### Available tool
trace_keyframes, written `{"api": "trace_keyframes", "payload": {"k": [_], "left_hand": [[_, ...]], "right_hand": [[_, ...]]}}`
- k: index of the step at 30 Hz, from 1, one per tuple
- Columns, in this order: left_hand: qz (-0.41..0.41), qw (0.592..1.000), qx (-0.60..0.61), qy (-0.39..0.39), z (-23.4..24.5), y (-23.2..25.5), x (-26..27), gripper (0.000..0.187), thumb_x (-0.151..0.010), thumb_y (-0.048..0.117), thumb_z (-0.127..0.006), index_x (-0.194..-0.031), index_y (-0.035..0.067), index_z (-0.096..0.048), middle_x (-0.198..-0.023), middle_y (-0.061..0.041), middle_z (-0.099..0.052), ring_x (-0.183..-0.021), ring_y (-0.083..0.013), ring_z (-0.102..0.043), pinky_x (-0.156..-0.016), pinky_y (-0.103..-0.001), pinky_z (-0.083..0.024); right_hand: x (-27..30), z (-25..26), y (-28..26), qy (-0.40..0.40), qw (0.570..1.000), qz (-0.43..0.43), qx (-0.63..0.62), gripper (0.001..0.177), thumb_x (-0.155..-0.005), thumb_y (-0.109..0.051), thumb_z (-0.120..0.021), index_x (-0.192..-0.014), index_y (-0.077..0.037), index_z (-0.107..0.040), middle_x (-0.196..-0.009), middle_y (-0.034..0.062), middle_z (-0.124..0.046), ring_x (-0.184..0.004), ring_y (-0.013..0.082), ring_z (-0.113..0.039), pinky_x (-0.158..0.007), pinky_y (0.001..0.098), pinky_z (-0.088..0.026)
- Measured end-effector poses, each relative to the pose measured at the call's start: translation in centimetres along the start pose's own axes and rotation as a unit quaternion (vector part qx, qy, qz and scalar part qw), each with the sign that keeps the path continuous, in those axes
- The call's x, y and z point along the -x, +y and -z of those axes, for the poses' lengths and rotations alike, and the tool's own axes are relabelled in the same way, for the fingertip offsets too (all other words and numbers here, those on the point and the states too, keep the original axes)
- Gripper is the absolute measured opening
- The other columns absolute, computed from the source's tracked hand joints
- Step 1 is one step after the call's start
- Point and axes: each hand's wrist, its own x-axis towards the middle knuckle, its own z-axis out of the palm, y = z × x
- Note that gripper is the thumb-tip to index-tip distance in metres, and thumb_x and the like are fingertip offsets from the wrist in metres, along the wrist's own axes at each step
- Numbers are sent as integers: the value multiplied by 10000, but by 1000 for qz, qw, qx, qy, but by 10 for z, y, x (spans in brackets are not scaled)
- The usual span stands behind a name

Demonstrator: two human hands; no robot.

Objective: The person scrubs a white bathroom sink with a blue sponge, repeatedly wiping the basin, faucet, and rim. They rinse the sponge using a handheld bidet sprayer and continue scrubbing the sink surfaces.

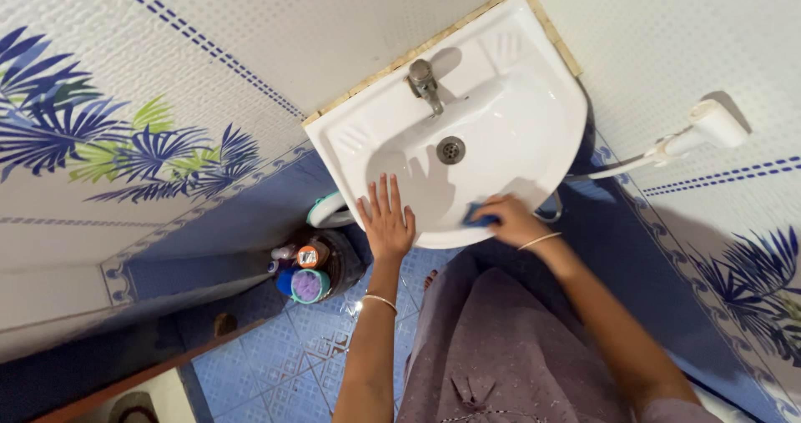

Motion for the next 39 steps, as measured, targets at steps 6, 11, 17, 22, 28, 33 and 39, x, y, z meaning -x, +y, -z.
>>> {"api": "trace_keyframes", "payload": {"k": [6, 11, 17, 22, 28, 33, 39], "left_hand": [[-7, 1000, -12, -3, -2, -1, 0, 732, -962, 333, -442, -1639, 176, -210, -1687, -74, -242, -1541, -335, -226, -1226, -606, -127], [-9, 1000, -13, 8, -3, -1, 0, 726, -965, 339, -432, -1637, 177, -212, -1694, -72, -231, -1548, -332, -224, -1230, -598, -134], [-5, 1000, -25, -16, -3, -2, 2, 737, -951, 333, -423, -1638, 182, -203, -1697, -68, -205, -1550, -325, -198, -1232, -589, -119], [-3, 1000, -22, -22, -4, 0, 0, 747, -936, 338, -429, -1629, 178, -200, -1691, -77, -186, -1545, -325, -175, -1228, -582, -108], [-9, 999, -32, -11, -5, 0, 2, 735, -923, 296, -445, -1616, 179, -231, -1693, -83, -181, -1545, -330, -177, -1226, -577, -118], [-12, 1000, -26, -6, -3, 0, 1, 733, -905, 286, -456, -1604, 179, -263, -1684, -82, -188, -1538, -327, -185, -1219, -589, -127], [-14, 1000, -24, 9, 1, 2, -2, 728, -891, 289, -472, -1587, 167, -298, -1670, -95, -222, -1533, -338, -204, -1207, -599, -133]], "right_hand": [[-10, 106, 80, 177, 953, -80, 231, 275, -777, -58, -744, -1008, -199, -793, -1134, 48, -692, -1035, 323, -567, -939, 477, -472], [-35, 93, 96, 282, 862, -44, 418, 129, -965, -161, -679, -1064, -124, -752, -1217, 10, -628, -1107, 313, -535, -906, 506, -452], [10, 0, 35, 147, 916, -109, 356, 296, -820, -201, -684, -1088, -78, -713, -1127, 121, -610, -1025, 342, -561, -809, 521, -492], [33, -31, -23, 152, 972, 6, 180, 410, -745, -66, -676, -1153, -86, -714, -1148, 105, -617, -970, 360, -577, -836, 463, -503], [23, 38, 34, 289, 907, -97, 291, 468, -832, -55, -665, -1300, -53, -641, -1293, 140, -547, -1027, 381, -542, -934, 454, -496], [-34, 89, 74, 394, 784, -134, 461, 455, -889, -28, -620, -1344, -26, -622, -1317, 182, -557, -1045, 342, -565, -938, 381, -517], [-101, 110, 89, 360, 771, -131, 508, 424, -902, -40, -629, -1325, -27, -642, -1218, 105, -589, -1076, 277, -571, -885, 276, -545]]}}
